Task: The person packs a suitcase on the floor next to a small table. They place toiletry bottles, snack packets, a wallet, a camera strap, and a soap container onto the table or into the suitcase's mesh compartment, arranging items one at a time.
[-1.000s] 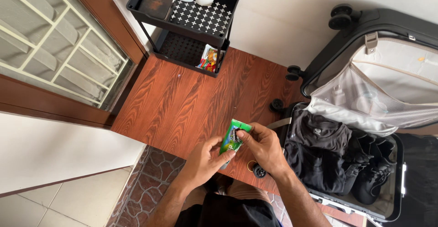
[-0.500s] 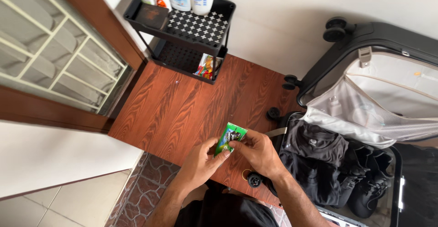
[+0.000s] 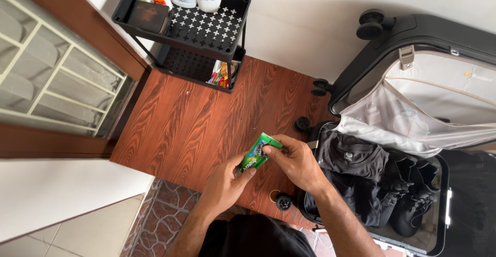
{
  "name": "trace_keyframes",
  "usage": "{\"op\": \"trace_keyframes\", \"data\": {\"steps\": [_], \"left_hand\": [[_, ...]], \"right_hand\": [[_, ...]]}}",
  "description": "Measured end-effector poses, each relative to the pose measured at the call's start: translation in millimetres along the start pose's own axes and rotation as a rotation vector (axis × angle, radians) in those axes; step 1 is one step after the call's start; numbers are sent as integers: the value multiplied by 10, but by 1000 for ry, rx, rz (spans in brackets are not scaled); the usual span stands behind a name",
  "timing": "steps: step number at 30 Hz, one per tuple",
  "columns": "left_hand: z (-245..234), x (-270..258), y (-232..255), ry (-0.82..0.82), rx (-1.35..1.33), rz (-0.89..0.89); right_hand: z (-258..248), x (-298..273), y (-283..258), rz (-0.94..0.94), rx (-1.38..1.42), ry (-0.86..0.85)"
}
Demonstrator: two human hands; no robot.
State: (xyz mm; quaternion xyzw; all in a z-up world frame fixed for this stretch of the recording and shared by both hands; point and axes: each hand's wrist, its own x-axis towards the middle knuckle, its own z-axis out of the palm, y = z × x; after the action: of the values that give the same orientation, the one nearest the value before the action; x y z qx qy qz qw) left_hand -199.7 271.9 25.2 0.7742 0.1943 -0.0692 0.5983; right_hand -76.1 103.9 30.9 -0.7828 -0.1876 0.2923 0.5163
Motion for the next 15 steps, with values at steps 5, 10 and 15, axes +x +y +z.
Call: {"op": "trace_keyframes", "data": {"steps": [5, 10, 15], "left_hand": [[-166, 207, -98, -66, -103, 101], [-519, 473, -134, -106, -158, 166], [-933, 784, -107, -17, -128, 143]], "right_hand": [[97, 211, -105, -56, 57, 82], [214, 525, -334, 72, 37, 136], [391, 890, -560, -94, 83, 128]]}}
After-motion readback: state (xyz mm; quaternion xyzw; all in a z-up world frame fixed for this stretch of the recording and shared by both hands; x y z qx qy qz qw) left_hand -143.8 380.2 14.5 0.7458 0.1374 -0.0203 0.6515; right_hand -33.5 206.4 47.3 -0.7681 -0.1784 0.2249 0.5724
